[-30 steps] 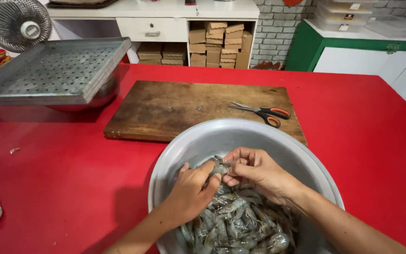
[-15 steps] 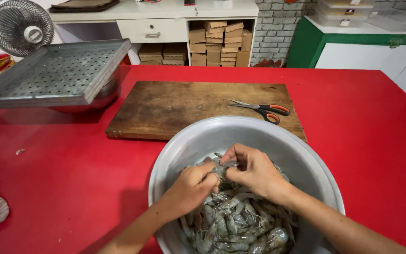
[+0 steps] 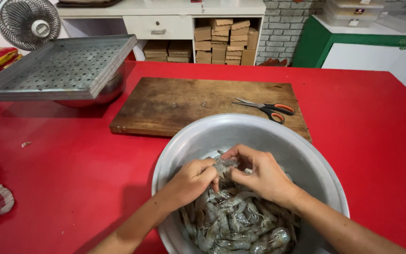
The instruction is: Peeling and cleaning raw shrimp by hand on a red preparation table
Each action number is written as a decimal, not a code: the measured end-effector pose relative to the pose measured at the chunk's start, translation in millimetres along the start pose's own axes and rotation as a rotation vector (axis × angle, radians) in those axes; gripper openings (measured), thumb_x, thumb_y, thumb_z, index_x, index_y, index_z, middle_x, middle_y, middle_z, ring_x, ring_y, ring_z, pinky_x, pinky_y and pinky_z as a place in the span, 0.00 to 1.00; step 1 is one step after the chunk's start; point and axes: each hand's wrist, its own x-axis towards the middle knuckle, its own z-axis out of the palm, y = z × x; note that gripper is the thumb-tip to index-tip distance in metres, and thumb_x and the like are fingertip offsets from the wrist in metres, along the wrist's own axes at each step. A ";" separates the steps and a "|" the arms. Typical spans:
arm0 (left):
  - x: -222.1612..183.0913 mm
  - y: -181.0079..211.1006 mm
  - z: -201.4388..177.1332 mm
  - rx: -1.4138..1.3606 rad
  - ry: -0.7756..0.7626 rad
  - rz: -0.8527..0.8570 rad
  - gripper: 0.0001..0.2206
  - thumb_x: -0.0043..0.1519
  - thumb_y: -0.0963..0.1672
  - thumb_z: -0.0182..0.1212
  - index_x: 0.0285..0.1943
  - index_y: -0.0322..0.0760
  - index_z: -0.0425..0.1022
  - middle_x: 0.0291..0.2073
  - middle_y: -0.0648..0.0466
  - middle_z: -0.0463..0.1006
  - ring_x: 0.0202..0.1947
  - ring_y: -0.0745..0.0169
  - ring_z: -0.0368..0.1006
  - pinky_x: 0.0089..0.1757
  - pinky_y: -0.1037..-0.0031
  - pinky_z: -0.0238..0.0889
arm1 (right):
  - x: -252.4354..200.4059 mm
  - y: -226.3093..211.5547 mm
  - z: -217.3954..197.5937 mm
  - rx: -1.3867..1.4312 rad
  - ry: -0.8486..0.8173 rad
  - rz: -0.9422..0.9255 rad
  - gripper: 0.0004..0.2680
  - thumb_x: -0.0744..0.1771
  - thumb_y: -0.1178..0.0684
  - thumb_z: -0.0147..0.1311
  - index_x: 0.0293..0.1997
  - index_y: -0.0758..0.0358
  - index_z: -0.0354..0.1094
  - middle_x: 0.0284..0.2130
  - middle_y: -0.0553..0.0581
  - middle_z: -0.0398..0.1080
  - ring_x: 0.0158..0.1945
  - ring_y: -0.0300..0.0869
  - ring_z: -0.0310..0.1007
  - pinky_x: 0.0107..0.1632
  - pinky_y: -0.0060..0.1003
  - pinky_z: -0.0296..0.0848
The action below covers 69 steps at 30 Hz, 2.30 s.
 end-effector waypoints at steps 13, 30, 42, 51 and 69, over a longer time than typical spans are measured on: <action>-7.3 12.1 -3.3 -0.004 0.046 -0.029 0.15 0.57 0.44 0.43 0.22 0.40 0.75 0.18 0.59 0.70 0.21 0.69 0.59 0.31 0.72 0.52 | 9.5 30.4 13.7 0.777 0.010 0.190 0.03 0.64 0.67 0.53 0.36 0.69 0.69 0.17 0.62 0.70 0.20 0.40 0.68 0.28 0.31 0.69; -8.7 -3.0 8.9 0.116 0.137 0.090 0.12 0.60 0.46 0.53 0.30 0.37 0.79 0.23 0.45 0.81 0.35 0.45 0.78 0.42 0.61 0.70 | 4.5 19.2 12.2 0.870 -0.143 0.352 0.07 0.61 0.65 0.65 0.38 0.77 0.72 0.25 0.63 0.72 0.30 0.46 0.77 0.35 0.36 0.82; -7.3 -11.2 22.2 0.236 0.328 0.227 0.16 0.64 0.46 0.52 0.21 0.39 0.73 0.17 0.44 0.76 0.30 0.43 0.78 0.37 0.63 0.67 | 10.8 50.4 22.8 0.737 -0.077 0.313 0.05 0.59 0.68 0.64 0.32 0.77 0.73 0.19 0.65 0.69 0.23 0.47 0.74 0.28 0.38 0.81; 1.5 -17.7 5.9 0.078 0.182 -0.028 0.14 0.61 0.53 0.53 0.26 0.48 0.77 0.22 0.55 0.80 0.36 0.53 0.80 0.42 0.67 0.70 | 15.7 53.6 17.7 0.693 -0.028 0.326 0.05 0.59 0.69 0.61 0.33 0.79 0.73 0.18 0.68 0.70 0.23 0.47 0.73 0.28 0.36 0.78; -6.0 8.9 0.4 0.229 0.187 0.010 0.16 0.62 0.52 0.48 0.41 0.44 0.80 0.35 0.44 0.83 0.48 0.39 0.78 0.51 0.57 0.67 | 17.1 29.1 11.6 0.949 -0.053 0.416 0.05 0.63 0.66 0.59 0.40 0.77 0.71 0.25 0.64 0.73 0.28 0.45 0.79 0.34 0.32 0.81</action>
